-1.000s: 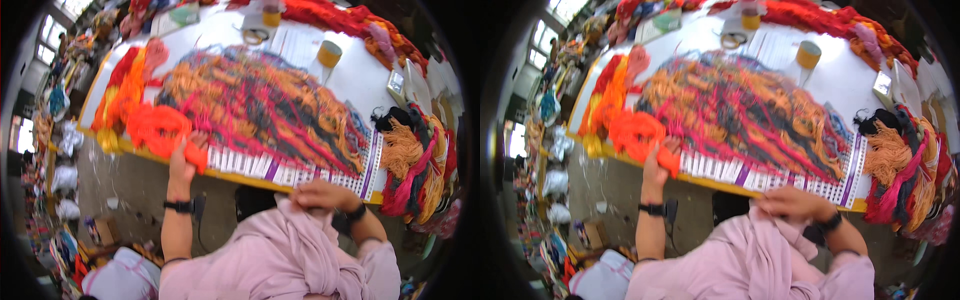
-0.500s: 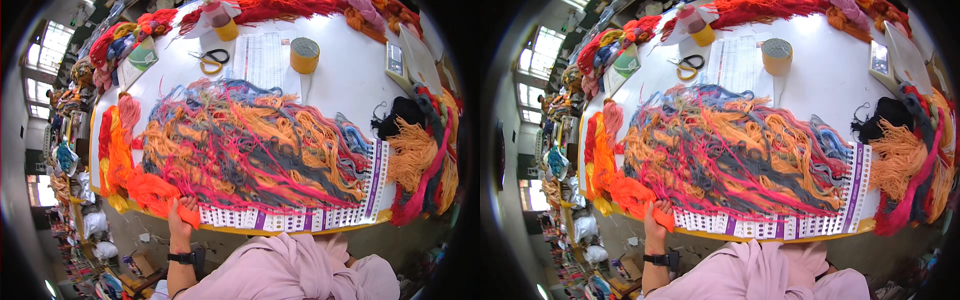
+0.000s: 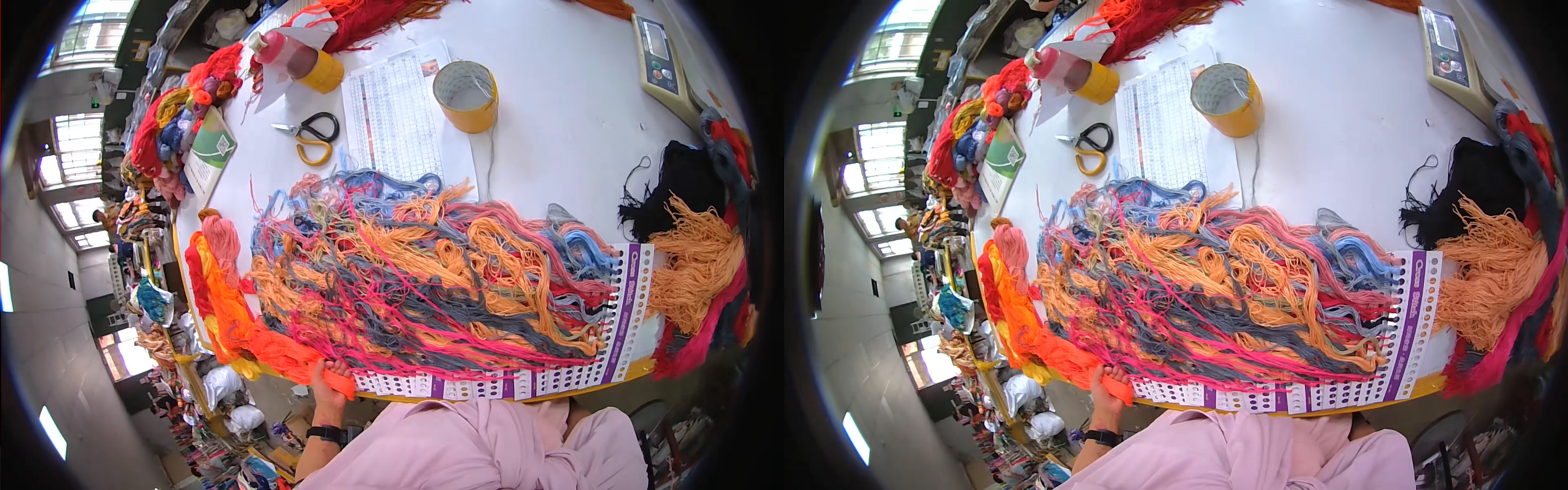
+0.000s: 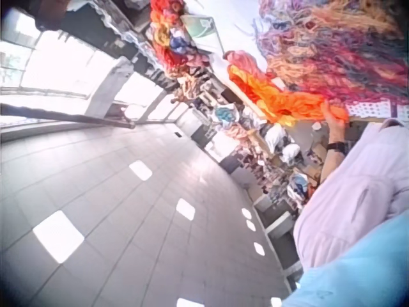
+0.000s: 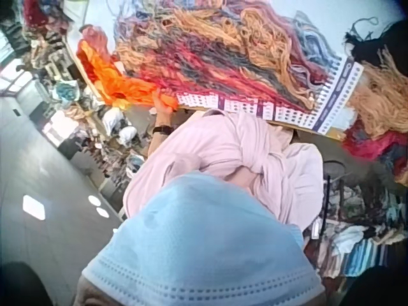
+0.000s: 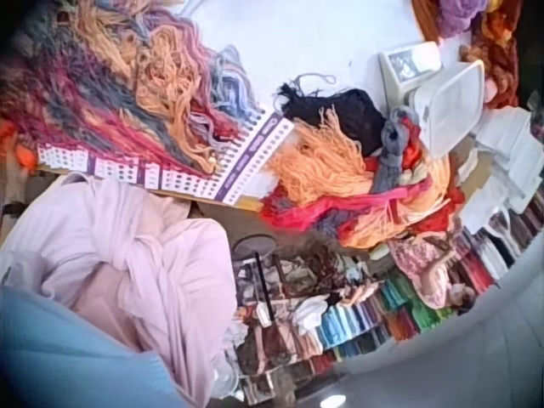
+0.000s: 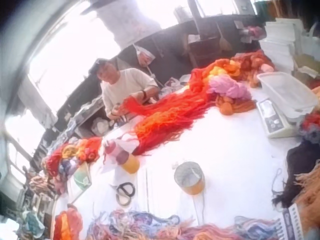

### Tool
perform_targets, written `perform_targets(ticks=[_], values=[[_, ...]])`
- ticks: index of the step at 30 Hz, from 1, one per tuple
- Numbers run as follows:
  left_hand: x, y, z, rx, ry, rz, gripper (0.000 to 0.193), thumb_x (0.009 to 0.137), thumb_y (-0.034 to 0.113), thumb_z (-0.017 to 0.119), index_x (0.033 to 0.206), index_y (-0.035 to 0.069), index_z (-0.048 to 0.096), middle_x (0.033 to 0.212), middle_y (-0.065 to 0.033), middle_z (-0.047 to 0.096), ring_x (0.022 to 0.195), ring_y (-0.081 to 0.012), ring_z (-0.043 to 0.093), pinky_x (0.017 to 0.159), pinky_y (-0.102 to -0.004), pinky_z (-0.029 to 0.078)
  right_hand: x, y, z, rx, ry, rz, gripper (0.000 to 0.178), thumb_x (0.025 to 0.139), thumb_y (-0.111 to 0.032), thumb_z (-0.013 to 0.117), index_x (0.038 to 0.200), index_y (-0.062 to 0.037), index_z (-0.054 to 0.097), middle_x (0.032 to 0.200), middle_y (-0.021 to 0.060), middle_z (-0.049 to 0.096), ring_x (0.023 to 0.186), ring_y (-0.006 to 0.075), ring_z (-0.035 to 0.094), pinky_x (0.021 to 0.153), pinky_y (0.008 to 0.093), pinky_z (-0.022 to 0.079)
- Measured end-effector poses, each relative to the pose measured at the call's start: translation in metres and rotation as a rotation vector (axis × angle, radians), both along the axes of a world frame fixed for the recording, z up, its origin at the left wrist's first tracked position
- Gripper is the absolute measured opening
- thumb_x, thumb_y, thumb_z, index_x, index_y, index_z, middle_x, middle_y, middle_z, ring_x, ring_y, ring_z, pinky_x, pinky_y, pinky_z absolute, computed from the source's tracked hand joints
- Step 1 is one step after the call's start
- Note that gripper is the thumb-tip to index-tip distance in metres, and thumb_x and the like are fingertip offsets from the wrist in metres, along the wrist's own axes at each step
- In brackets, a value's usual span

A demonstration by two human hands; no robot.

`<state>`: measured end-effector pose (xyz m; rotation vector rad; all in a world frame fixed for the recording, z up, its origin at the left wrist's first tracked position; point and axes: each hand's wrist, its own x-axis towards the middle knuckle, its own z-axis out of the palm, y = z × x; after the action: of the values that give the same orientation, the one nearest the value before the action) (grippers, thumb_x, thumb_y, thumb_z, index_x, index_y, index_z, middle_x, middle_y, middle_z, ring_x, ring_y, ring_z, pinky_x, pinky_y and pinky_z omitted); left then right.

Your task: The person sorts bundles of pink and orange thread by hand, pulling individual strands from a pile and threading them through holes in a paper card. They occasionally move aside other bundles of thread on the table to reach the work and handle the thread and cards one at a time.

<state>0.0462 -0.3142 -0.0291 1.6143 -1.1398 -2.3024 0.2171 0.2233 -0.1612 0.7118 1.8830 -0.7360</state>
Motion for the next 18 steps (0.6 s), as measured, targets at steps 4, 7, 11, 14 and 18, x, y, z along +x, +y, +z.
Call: perform_targets(ticks=[4,7,11,14,18], values=[[-0.01,0.011,0.0,-0.175,-0.132,0.065,0.03,0.095,0.033,0.056,0.078,0.009,0.051,0.074,-0.0028,0.045,0.069,-0.0163,0.044,0.063,-0.0295,0.041,-0.004,-0.006,-0.01,-0.011,0.015,0.0,0.037,0.085,-0.036,0.063,0.102,-0.0037,0.069,0.102,0.0194,0.069,0.094,0.0355,0.066,0.083,0.0418,0.052],[0.005,-0.003,-0.006,-0.024,0.023,-0.051,0.031,0.096,0.033,0.055,0.078,0.008,0.051,0.076,-0.0039,0.048,0.071,-0.0167,0.046,0.064,-0.0299,0.042,0.004,-0.009,-0.011,-0.005,0.04,-0.003,0.038,0.084,-0.036,0.063,0.102,-0.0037,0.069,0.103,0.0199,0.069,0.096,0.0357,0.066,0.084,0.0419,0.051],[0.015,-0.01,-0.008,0.032,0.165,-0.055,0.032,0.097,0.033,0.055,0.082,0.006,0.053,0.082,-0.0087,0.055,0.077,-0.0193,0.052,0.068,-0.032,0.045,0.0,-0.016,-0.031,-0.017,0.096,0.052,0.038,0.084,-0.036,0.064,0.103,-0.0036,0.069,0.104,0.0206,0.069,0.097,0.0359,0.066,0.085,0.0421,0.051],[0.014,-0.004,-0.006,-0.012,0.202,-0.089,0.033,0.098,0.034,0.054,0.087,0.003,0.056,0.091,-0.0133,0.061,0.09,-0.0246,0.059,0.078,-0.0363,0.049,0.004,-0.015,-0.038,-0.049,0.133,0.067,0.039,0.083,-0.036,0.064,0.104,-0.0036,0.069,0.105,0.0211,0.068,0.098,0.0361,0.065,0.085,0.0422,0.051],[0.014,-0.006,-0.015,-0.05,0.19,-0.108,0.032,0.098,0.034,0.056,0.093,0.002,0.061,0.102,-0.0157,0.066,0.101,-0.0301,0.064,0.087,-0.0421,0.053,-0.021,0.011,-0.041,-0.246,0.085,0.18,0.04,0.082,-0.036,0.064,0.104,-0.0036,0.07,0.106,0.0218,0.068,0.1,0.0364,0.065,0.086,0.0423,0.051]])
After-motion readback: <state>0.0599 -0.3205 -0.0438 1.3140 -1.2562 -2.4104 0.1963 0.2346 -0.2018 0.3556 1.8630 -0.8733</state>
